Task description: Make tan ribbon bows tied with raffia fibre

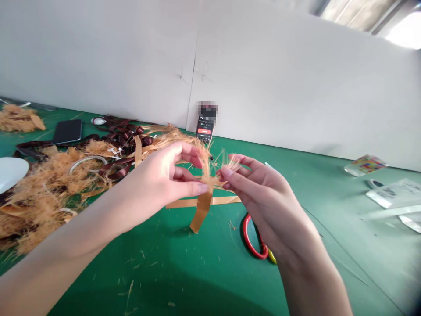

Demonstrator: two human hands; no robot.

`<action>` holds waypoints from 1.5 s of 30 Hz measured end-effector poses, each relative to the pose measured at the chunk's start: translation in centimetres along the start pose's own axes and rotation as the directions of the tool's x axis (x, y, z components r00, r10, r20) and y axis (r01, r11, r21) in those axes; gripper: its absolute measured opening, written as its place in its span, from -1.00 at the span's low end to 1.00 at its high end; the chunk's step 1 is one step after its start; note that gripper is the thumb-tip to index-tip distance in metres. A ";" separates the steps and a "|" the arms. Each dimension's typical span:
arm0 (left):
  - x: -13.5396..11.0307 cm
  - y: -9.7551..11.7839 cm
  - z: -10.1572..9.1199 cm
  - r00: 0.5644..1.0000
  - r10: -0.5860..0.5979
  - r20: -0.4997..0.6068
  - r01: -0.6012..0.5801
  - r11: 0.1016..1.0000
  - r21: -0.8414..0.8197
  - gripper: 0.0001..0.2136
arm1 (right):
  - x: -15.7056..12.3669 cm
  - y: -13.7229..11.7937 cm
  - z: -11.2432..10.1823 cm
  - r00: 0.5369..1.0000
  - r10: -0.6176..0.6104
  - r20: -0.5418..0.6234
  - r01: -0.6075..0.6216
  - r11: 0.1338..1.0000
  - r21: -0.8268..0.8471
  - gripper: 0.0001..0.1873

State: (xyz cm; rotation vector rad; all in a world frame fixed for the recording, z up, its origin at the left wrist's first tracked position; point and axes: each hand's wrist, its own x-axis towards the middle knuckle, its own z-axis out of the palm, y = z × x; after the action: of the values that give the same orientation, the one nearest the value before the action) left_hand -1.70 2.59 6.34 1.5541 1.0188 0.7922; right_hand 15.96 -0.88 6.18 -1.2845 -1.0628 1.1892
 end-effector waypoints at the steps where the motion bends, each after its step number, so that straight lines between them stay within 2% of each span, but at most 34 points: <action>1: 0.0 0.0 0.0 1.000 0.006 -0.014 -0.006 1.000 0.007 -0.70 | 0.1 0.2 -0.1 0.997 -0.046 -0.059 0.044 0.998 -0.040 -0.65; 2: 0.0 -0.1 0.0 1.000 0.013 -0.023 -0.013 1.000 0.012 -0.69 | 0.2 0.3 -0.1 0.986 -0.111 -0.125 0.100 0.991 -0.091 -0.67; 4: 0.0 -0.3 0.0 0.999 0.023 -0.030 -0.022 1.000 0.022 -0.67 | 0.2 0.4 -0.3 0.928 -0.281 -0.245 0.227 0.947 -0.227 -0.75; 6: 0.1 -0.6 0.0 0.999 0.026 -0.029 -0.025 0.999 0.033 -0.64 | -0.1 0.2 -0.3 0.865 -0.416 -0.279 0.306 0.879 -0.365 -0.88; 7: 0.1 -0.7 0.0 0.999 0.029 -0.031 -0.028 0.999 0.035 -0.64 | -0.4 -0.1 -0.3 0.862 -0.439 -0.253 0.317 0.857 -0.407 -0.92; 9: 0.1 -1.1 -0.1 0.999 0.037 -0.029 -0.036 0.999 0.033 -0.63 | -1.0 -0.6 -0.2 0.908 -0.392 -0.151 0.299 0.855 -0.424 -0.89; 11: 0.2 -1.4 -0.1 0.998 0.054 -0.012 -0.053 0.998 0.030 -0.62 | -1.5 -1.1 0.0 0.962 -0.272 -0.033 0.238 0.888 -0.394 -0.86; 13: 0.2 -1.6 -0.2 0.997 0.073 0.014 -0.073 0.997 0.033 -0.60 | -1.6 -1.3 0.1 0.987 -0.153 0.049 0.160 0.913 -0.375 -0.84; 16: 0.0 -1.5 -0.1 0.995 0.089 0.035 -0.090 0.996 0.023 -0.58 | -1.2 -1.2 0.0 0.996 -0.046 0.076 0.071 0.928 -0.366 -0.87; 21: -0.6 -1.1 0.4 0.996 0.082 0.040 -0.082 0.996 -0.020 -0.61 | -0.8 -1.0 -0.5 0.981 0.060 0.183 0.013 0.927 -0.375 -0.87; 28: -0.7 -1.1 0.4 0.999 0.043 0.027 -0.043 0.999 0.011 -0.59 | -1.0 -1.7 -0.6 0.985 0.136 0.109 -0.076 0.897 -0.435 -0.88; 34: -0.6 -1.0 0.4 0.999 0.049 0.010 -0.049 0.999 0.001 -0.56 | -1.1 -1.7 -0.8 0.974 0.179 0.137 -0.098 0.882 -0.460 -0.87; 45: -0.8 -0.5 0.5 0.998 0.027 -0.052 -0.025 0.999 0.038 -0.57 | -1.0 -1.9 -0.8 0.989 0.094 0.116 -0.043 0.924 -0.380 -0.88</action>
State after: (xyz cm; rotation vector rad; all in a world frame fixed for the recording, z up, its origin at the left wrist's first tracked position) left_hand -1.64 1.72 5.77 1.5882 1.0592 0.8404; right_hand 16.73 -1.89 8.15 -1.5648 -1.4044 1.1704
